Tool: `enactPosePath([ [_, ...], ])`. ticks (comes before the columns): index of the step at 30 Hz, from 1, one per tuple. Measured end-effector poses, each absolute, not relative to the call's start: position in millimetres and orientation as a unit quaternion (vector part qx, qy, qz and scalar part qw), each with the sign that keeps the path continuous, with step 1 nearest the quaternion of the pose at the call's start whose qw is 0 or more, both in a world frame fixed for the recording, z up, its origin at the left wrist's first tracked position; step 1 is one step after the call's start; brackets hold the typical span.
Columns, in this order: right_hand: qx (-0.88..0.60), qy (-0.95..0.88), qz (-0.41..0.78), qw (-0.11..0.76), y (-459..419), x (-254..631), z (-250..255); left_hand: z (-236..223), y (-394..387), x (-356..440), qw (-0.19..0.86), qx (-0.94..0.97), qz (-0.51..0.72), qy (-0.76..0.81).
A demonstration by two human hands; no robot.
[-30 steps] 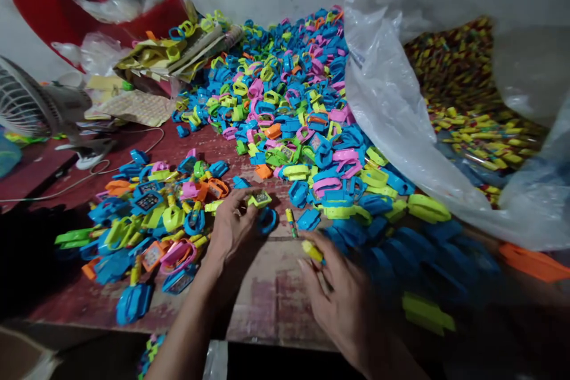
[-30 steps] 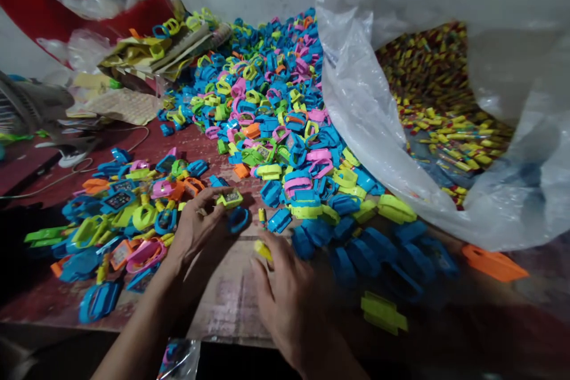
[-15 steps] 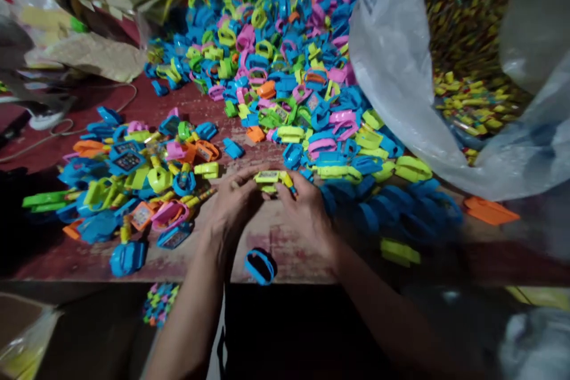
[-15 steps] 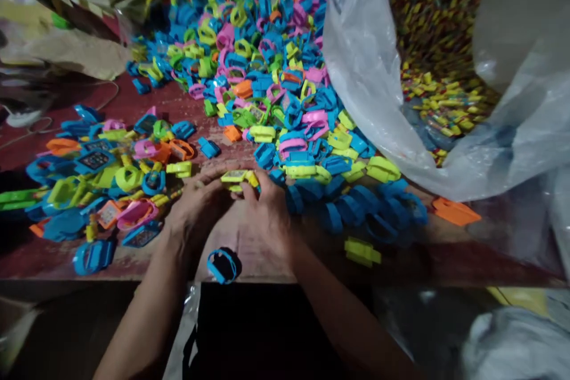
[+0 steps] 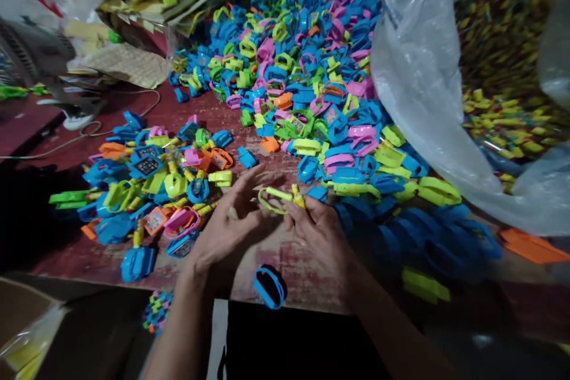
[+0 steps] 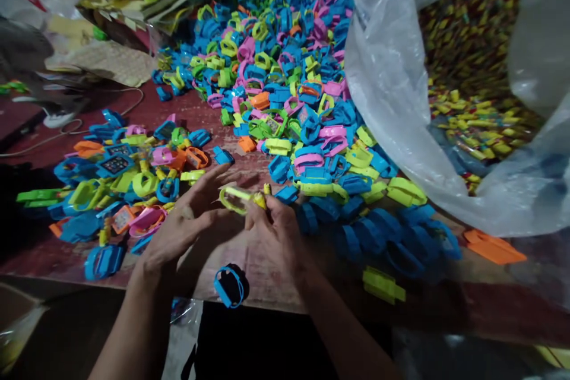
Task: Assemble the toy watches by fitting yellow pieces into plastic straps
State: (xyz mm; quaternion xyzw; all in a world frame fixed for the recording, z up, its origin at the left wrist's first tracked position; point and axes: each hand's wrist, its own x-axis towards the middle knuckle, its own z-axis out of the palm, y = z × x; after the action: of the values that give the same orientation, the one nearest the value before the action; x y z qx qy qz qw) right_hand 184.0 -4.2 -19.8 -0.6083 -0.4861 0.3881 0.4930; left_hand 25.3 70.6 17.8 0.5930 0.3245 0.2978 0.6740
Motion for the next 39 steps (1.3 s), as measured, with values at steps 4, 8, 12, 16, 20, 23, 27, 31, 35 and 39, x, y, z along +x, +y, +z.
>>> enactPosePath([
  [4,-0.596,-0.598,0.348,0.408,-7.6,188.8,-13.2,22.0,61.0,19.6,0.626,0.67,0.221,0.331],
  [8,-0.635,-0.55,0.313,0.444,-9.4,188.4,-12.8,9.3,55.6,27.4,0.658,0.632,0.197,0.359],
  [12,-0.639,-0.517,0.292,0.489,-23.4,195.3,-10.5,-0.4,47.0,32.0,0.74,0.513,0.243,0.361],
  [16,-0.618,-0.562,0.27,0.478,-39.2,205.3,-12.3,1.2,39.1,34.0,0.776,0.469,0.256,0.335],
  [20,-0.621,-0.584,0.237,0.466,-42.0,207.7,-17.1,1.0,35.8,40.2,0.803,0.417,0.263,0.336],
  [23,-0.631,-0.585,0.232,0.452,-41.5,210.0,-20.0,-2.8,35.8,43.0,0.8,0.403,0.253,0.364],
  [27,-0.617,-0.598,0.242,0.451,-42.5,215.2,-21.8,-4.9,36.1,42.7,0.793,0.422,0.216,0.382],
  [31,-0.601,-0.605,0.226,0.471,-41.2,216.4,-19.5,-1.2,34.9,45.3,0.787,0.435,0.179,0.4],
  [35,-0.568,-0.628,0.225,0.483,-39.6,216.5,-19.2,1.7,34.7,49.6,0.782,0.452,0.159,0.398],
  [39,-0.546,-0.638,0.242,0.485,-39.1,220.7,-21.0,-1.8,35.4,49.0,0.78,0.472,0.142,0.386],
])
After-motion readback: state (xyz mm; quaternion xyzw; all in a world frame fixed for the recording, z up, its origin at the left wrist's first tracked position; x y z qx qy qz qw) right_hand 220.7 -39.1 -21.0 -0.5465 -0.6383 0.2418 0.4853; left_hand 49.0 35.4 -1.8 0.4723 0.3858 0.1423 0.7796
